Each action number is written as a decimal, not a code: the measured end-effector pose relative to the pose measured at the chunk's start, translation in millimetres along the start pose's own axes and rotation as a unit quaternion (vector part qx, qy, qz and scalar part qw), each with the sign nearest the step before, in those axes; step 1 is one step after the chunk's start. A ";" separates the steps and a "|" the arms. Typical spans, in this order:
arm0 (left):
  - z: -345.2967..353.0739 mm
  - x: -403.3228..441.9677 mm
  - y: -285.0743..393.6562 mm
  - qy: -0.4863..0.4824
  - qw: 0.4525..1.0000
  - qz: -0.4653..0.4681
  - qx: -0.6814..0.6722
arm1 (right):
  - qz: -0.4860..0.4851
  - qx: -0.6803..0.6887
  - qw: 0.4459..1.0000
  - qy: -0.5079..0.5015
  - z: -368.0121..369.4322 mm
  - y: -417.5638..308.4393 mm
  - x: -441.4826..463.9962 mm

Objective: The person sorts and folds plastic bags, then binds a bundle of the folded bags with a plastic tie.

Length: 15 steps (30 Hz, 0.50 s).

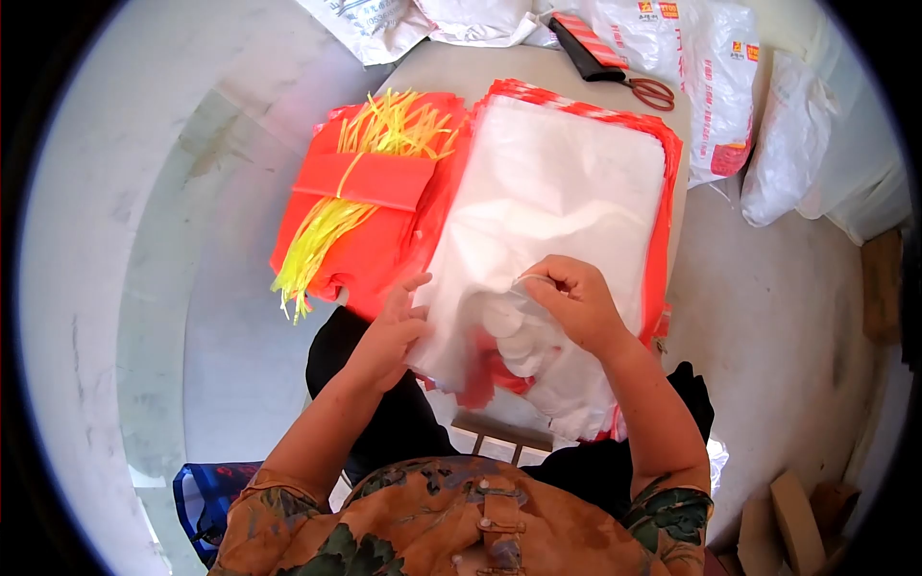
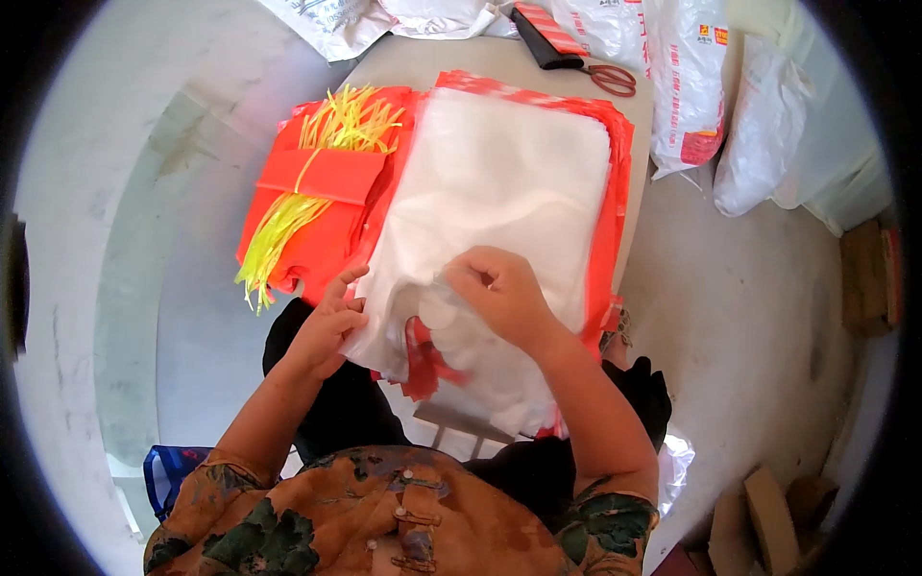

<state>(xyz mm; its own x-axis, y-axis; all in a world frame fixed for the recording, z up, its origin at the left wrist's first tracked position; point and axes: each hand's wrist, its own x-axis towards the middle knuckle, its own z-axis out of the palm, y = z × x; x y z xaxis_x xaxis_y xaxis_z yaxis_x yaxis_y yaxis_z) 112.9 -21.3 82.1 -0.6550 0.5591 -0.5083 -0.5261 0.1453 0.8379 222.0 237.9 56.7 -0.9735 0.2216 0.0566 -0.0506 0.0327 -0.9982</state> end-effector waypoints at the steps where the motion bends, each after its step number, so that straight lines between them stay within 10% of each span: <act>1: -0.2 -3.4 0.0 -0.005 1.000 0.003 -0.009 | -0.009 -0.022 1.000 -0.004 0.2 1.7 -0.7; 8: -14.3 -19.0 -29.5 -0.010 0.998 0.018 0.064 | -0.281 -0.368 0.884 -0.054 5.8 -9.3 -11.8; 15: -20.7 -32.8 -24.8 0.069 0.962 0.157 0.212 | -0.357 -0.496 0.787 -0.090 13.5 6.1 -35.2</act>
<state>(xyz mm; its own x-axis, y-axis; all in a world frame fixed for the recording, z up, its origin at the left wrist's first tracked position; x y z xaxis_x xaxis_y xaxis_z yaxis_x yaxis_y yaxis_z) 136.2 -60.1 73.8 -0.8270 0.5202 -0.2133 -0.0413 0.3221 0.9458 253.0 217.1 48.4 -0.7966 -0.3359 0.5025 -0.4858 0.8505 -0.2015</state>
